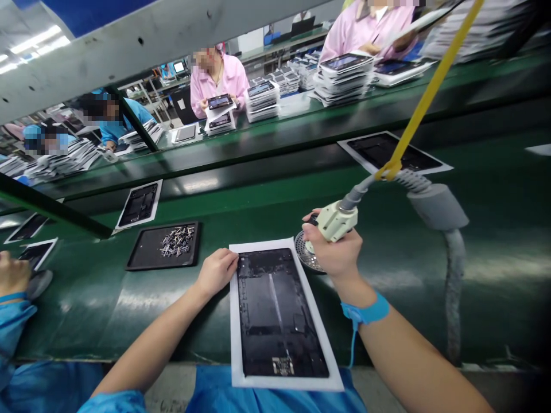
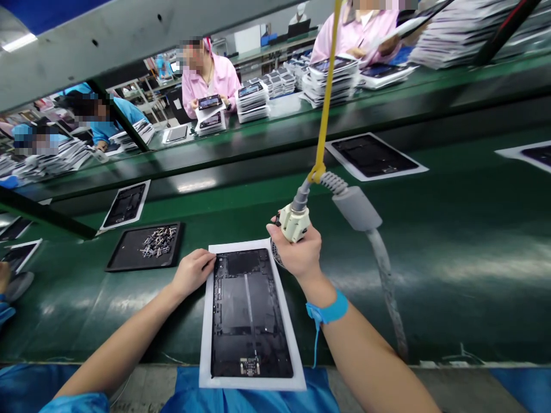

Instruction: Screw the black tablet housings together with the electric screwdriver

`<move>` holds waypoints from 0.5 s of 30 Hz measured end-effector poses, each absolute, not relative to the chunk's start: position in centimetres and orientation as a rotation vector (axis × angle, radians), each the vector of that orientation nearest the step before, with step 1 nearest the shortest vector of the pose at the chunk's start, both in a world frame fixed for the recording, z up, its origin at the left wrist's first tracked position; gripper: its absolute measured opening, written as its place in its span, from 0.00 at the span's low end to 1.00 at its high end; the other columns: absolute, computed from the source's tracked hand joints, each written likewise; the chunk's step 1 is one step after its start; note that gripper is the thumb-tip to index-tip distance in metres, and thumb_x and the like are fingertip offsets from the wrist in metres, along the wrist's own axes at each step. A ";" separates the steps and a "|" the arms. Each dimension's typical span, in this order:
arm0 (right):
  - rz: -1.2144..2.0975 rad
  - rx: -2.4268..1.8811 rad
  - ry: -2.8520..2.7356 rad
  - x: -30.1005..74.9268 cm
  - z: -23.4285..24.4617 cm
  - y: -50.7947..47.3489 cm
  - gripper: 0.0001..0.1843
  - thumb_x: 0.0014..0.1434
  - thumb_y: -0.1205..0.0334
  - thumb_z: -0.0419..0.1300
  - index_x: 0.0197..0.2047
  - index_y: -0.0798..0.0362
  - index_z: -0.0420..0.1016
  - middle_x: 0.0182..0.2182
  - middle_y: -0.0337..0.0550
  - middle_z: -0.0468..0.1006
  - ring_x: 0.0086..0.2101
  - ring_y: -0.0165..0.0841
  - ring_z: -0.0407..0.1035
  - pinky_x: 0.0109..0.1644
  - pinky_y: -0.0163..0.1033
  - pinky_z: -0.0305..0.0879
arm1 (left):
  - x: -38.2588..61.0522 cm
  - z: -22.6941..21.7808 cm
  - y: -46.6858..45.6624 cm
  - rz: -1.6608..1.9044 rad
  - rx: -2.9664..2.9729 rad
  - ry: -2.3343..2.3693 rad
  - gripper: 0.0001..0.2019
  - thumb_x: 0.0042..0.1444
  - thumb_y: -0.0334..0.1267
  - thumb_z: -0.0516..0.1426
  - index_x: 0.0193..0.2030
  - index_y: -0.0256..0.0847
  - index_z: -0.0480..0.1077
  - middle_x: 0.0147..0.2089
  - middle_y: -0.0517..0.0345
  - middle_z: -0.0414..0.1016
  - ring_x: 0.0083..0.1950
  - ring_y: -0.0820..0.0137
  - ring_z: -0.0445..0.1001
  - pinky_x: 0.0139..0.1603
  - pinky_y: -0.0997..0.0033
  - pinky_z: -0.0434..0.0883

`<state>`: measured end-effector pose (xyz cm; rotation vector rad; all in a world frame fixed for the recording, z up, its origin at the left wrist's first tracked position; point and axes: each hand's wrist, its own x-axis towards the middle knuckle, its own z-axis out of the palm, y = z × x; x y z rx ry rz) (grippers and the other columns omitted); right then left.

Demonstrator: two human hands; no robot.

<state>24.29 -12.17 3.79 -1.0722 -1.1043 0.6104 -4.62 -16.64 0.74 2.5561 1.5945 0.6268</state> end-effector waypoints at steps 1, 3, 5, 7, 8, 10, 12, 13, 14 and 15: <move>0.611 -1.076 -1.104 24.3 3.8 -12.2 0.18 0.52 0.52 0.72 0.43 0.51 0.79 0.36 0.45 0.84 0.36 0.41 0.82 0.47 0.51 0.80 | -4.4 0.8 -16.7 0.561 2.573 1.625 0.13 0.69 0.34 0.51 0.40 0.41 0.78 0.39 0.51 0.79 0.42 0.67 0.77 0.46 0.70 0.75; 0.611 -1.077 -1.101 24.2 4.0 -12.2 0.18 0.52 0.52 0.72 0.43 0.51 0.79 0.36 0.45 0.84 0.35 0.41 0.82 0.46 0.51 0.80 | -3.8 1.0 -16.7 0.423 2.590 1.699 0.14 0.68 0.33 0.51 0.37 0.40 0.77 0.37 0.51 0.78 0.41 0.66 0.76 0.45 0.69 0.74; 0.606 -1.073 -1.093 24.2 4.2 -12.3 0.18 0.52 0.52 0.72 0.43 0.52 0.79 0.35 0.45 0.84 0.34 0.41 0.82 0.45 0.51 0.80 | -3.2 1.4 -16.7 0.299 2.590 1.786 0.14 0.68 0.32 0.51 0.35 0.40 0.76 0.36 0.51 0.77 0.41 0.65 0.75 0.43 0.68 0.72; 0.600 -1.073 -1.089 24.1 4.4 -12.4 0.18 0.51 0.51 0.72 0.42 0.52 0.79 0.35 0.45 0.84 0.33 0.41 0.82 0.44 0.50 0.80 | -2.6 1.9 -16.8 0.201 2.582 1.860 0.15 0.69 0.33 0.50 0.34 0.40 0.75 0.36 0.50 0.76 0.40 0.64 0.74 0.41 0.67 0.71; 0.597 -1.073 -1.087 24.1 4.4 -12.4 0.18 0.51 0.51 0.72 0.41 0.52 0.79 0.35 0.45 0.84 0.33 0.41 0.81 0.44 0.50 0.80 | -2.3 2.1 -16.9 0.167 2.579 1.887 0.15 0.69 0.33 0.50 0.34 0.40 0.74 0.37 0.50 0.76 0.40 0.64 0.74 0.41 0.67 0.71; 0.598 -1.066 -1.086 24.1 4.5 -12.4 0.18 0.51 0.51 0.72 0.41 0.52 0.79 0.35 0.45 0.84 0.33 0.41 0.81 0.43 0.49 0.80 | -2.0 2.5 -17.3 0.123 2.585 1.902 0.15 0.71 0.33 0.49 0.36 0.40 0.74 0.38 0.50 0.76 0.41 0.64 0.73 0.41 0.67 0.70; 0.596 -1.058 -1.087 24.1 4.5 -12.4 0.18 0.52 0.51 0.72 0.42 0.52 0.78 0.34 0.45 0.84 0.33 0.40 0.81 0.43 0.49 0.80 | -1.8 2.7 -18.0 0.106 2.599 1.881 0.14 0.71 0.35 0.49 0.41 0.40 0.75 0.41 0.48 0.76 0.43 0.62 0.73 0.42 0.66 0.71; 0.594 -1.056 -1.090 24.1 4.6 -12.4 0.17 0.52 0.52 0.72 0.42 0.51 0.78 0.33 0.44 0.84 0.32 0.40 0.81 0.42 0.49 0.80 | -1.7 2.8 -18.4 0.104 2.604 1.868 0.12 0.71 0.36 0.49 0.46 0.39 0.75 0.43 0.47 0.75 0.45 0.61 0.73 0.43 0.64 0.71; 0.589 -1.053 -1.093 24.1 4.6 -12.4 0.17 0.52 0.52 0.72 0.41 0.51 0.78 0.33 0.44 0.84 0.32 0.39 0.81 0.42 0.48 0.80 | -1.6 2.8 -18.8 0.099 2.608 1.856 0.12 0.71 0.37 0.50 0.50 0.38 0.74 0.46 0.45 0.75 0.47 0.59 0.73 0.44 0.62 0.71; 0.585 -1.051 -1.095 24.1 4.7 -12.4 0.16 0.52 0.53 0.72 0.41 0.51 0.78 0.33 0.44 0.83 0.31 0.39 0.80 0.41 0.47 0.80 | -1.5 2.9 -19.2 0.089 2.610 1.850 0.14 0.71 0.40 0.51 0.55 0.37 0.73 0.49 0.43 0.75 0.49 0.57 0.72 0.45 0.60 0.72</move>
